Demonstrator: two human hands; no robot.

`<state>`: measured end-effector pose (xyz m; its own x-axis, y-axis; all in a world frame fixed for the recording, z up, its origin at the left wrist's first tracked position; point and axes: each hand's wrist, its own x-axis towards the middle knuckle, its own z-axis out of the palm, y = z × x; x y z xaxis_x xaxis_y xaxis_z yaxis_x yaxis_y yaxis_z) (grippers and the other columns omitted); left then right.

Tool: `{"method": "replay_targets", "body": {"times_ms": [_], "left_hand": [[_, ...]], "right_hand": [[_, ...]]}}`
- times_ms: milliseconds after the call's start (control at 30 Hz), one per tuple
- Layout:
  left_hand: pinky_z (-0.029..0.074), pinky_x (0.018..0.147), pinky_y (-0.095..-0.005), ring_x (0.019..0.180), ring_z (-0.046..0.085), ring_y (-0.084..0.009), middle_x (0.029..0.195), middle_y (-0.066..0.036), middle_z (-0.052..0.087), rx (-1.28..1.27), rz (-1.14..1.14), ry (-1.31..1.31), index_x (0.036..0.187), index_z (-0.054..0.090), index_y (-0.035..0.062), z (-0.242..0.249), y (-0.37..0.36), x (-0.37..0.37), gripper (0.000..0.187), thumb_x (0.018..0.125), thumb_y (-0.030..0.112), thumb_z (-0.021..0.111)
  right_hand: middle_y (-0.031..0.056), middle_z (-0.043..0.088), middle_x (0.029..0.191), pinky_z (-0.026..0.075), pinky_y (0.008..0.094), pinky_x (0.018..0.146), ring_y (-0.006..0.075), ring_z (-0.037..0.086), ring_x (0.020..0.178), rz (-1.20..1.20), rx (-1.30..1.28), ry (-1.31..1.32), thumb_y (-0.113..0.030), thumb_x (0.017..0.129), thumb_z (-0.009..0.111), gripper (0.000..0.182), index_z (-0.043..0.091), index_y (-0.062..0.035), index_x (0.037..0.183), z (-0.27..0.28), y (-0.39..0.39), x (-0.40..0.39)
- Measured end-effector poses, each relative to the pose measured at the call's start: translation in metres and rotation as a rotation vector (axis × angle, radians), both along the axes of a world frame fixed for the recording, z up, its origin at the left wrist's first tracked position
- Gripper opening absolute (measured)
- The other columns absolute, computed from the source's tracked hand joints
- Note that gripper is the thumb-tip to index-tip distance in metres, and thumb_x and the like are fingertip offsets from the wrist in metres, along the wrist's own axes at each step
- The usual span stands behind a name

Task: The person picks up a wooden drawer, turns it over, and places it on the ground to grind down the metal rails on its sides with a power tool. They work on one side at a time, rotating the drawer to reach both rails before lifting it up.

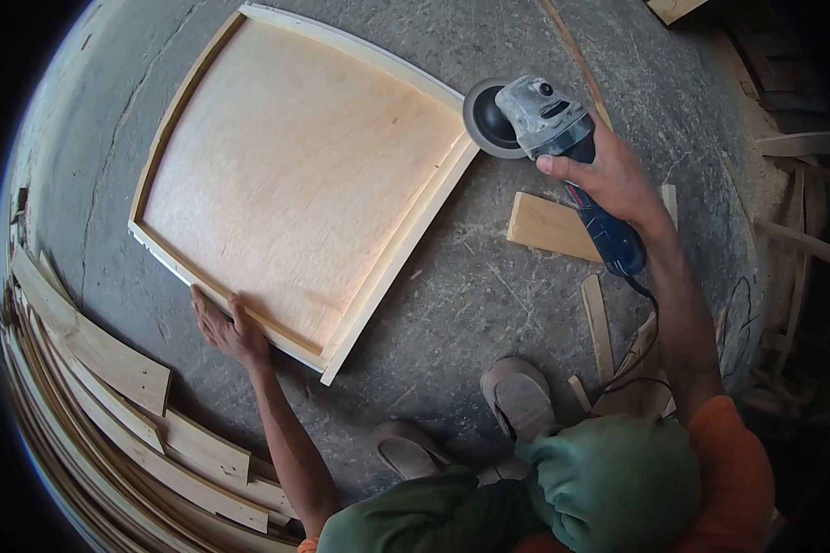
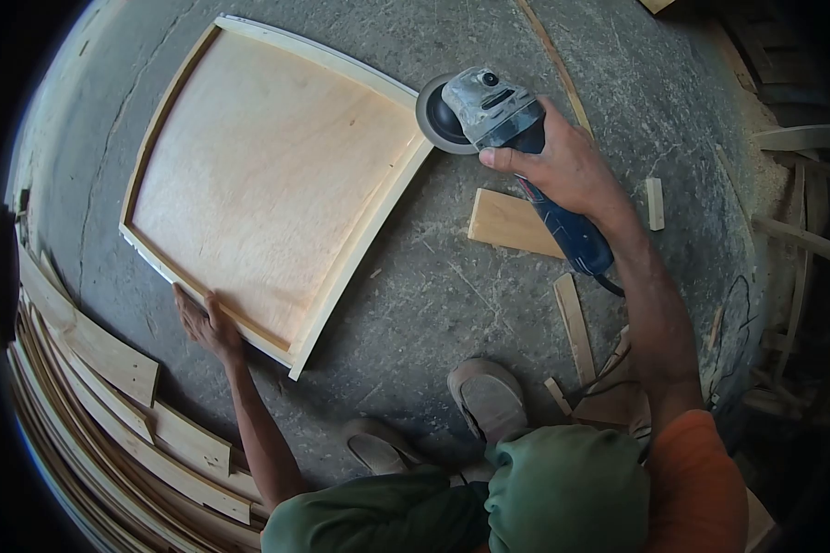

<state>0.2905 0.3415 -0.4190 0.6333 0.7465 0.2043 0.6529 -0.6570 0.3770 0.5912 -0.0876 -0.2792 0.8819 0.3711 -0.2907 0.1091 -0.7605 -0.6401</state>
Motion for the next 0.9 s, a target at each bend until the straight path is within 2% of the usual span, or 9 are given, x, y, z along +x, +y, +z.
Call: {"method": "replay_targets", "body": {"times_ms": [133,233,333,433,567,633,767,833,900], "left_hand": [[0.012,0.119,-0.0478,0.146,0.025,-0.0314,0.157,-0.013,0.034,-0.009,0.004,0.003,0.154,0.03,0.0102,0.002,-0.001,0.001,0.074,0.094,0.05,0.05],[0.012,0.119,-0.0481,0.146,0.025,-0.0316,0.157,-0.013,0.034,-0.017,-0.001,-0.009,0.154,0.03,0.0107,0.001,-0.001,-0.001,0.074,0.094,0.05,0.049],[0.014,0.118,-0.0484,0.145,0.026,-0.0323,0.157,-0.013,0.034,-0.003,-0.015,-0.026,0.154,0.031,0.011,-0.001,0.0,-0.001,0.073,0.095,0.048,0.05],[0.015,0.118,-0.0481,0.145,0.027,-0.0324,0.156,-0.013,0.035,-0.006,-0.014,-0.039,0.154,0.032,0.0105,0.0,-0.001,-0.001,0.071,0.094,0.044,0.053],[0.014,0.118,-0.0476,0.145,0.027,-0.032,0.156,-0.014,0.036,-0.009,0.005,-0.028,0.154,0.032,0.0095,0.003,-0.002,0.002,0.071,0.095,0.043,0.053],[0.014,0.118,-0.0474,0.145,0.028,-0.0319,0.156,-0.015,0.036,-0.003,0.0,-0.016,0.153,0.031,0.0086,0.003,-0.002,0.001,0.071,0.095,0.043,0.052],[0.014,0.119,-0.0473,0.146,0.027,-0.032,0.156,-0.015,0.036,0.003,0.006,0.006,0.154,0.031,0.0081,0.004,-0.002,0.0,0.072,0.094,0.042,0.052],[0.017,0.118,-0.0478,0.144,0.028,-0.0349,0.155,-0.018,0.035,0.002,-0.004,-0.005,0.152,0.033,0.0061,0.006,-0.003,0.003,0.07,0.094,0.04,0.051],[0.015,0.118,-0.0478,0.145,0.027,-0.0336,0.156,-0.016,0.035,-0.004,0.003,-0.006,0.153,0.032,0.0068,0.005,-0.004,0.003,0.072,0.094,0.044,0.05]], "right_hand": [[0.0233,0.069,0.103,0.053,0.0451,0.089,0.0346,0.07,0.097,0.047,-0.03,-0.027,-0.053,0.072,0.081,0.086,0.05,0.0052,0.127,-0.005,0.002,-0.007],[0.0269,0.068,0.106,0.052,0.0483,0.093,0.0391,0.067,0.105,0.075,-0.054,0.155,-0.05,0.075,0.08,0.085,0.047,0.0051,0.13,0.015,0.022,-0.032],[0.0247,0.066,0.112,0.05,0.0462,0.096,0.0367,0.066,0.108,0.126,-0.051,0.242,-0.047,0.075,0.081,0.086,0.043,0.0035,0.134,0.019,0.029,-0.056],[0.025,0.066,0.111,0.049,0.0469,0.098,0.0381,0.065,0.11,0.11,-0.071,0.269,-0.047,0.075,0.081,0.087,0.042,0.0032,0.135,0.022,0.03,-0.056],[0.025,0.065,0.114,0.049,0.046,0.096,0.0359,0.065,0.108,0.03,-0.126,0.208,-0.05,0.072,0.081,0.089,0.045,0.0026,0.134,0.02,0.019,-0.026],[0.0275,0.068,0.101,0.054,0.0489,0.088,0.0383,0.069,0.1,0.038,-0.162,-0.09,-0.049,0.074,0.081,0.082,0.05,0.004,0.128,-0.003,0.004,-0.01],[0.0283,0.068,0.103,0.054,0.0479,0.089,0.0377,0.069,0.102,-0.005,-0.028,0.048,-0.051,0.074,0.081,0.085,0.049,0.0047,0.129,0.008,-0.001,0.004],[0.0287,0.067,0.105,0.054,0.0485,0.089,0.0382,0.069,0.102,0.007,0.005,0.082,-0.05,0.074,0.081,0.087,0.047,0.0057,0.131,0.009,-0.003,-0.006],[0.0288,0.067,0.106,0.054,0.0488,0.09,0.0389,0.068,0.102,0.046,-0.002,0.102,-0.049,0.074,0.081,0.088,0.046,0.0065,0.132,0.009,0.004,-0.028]]}}
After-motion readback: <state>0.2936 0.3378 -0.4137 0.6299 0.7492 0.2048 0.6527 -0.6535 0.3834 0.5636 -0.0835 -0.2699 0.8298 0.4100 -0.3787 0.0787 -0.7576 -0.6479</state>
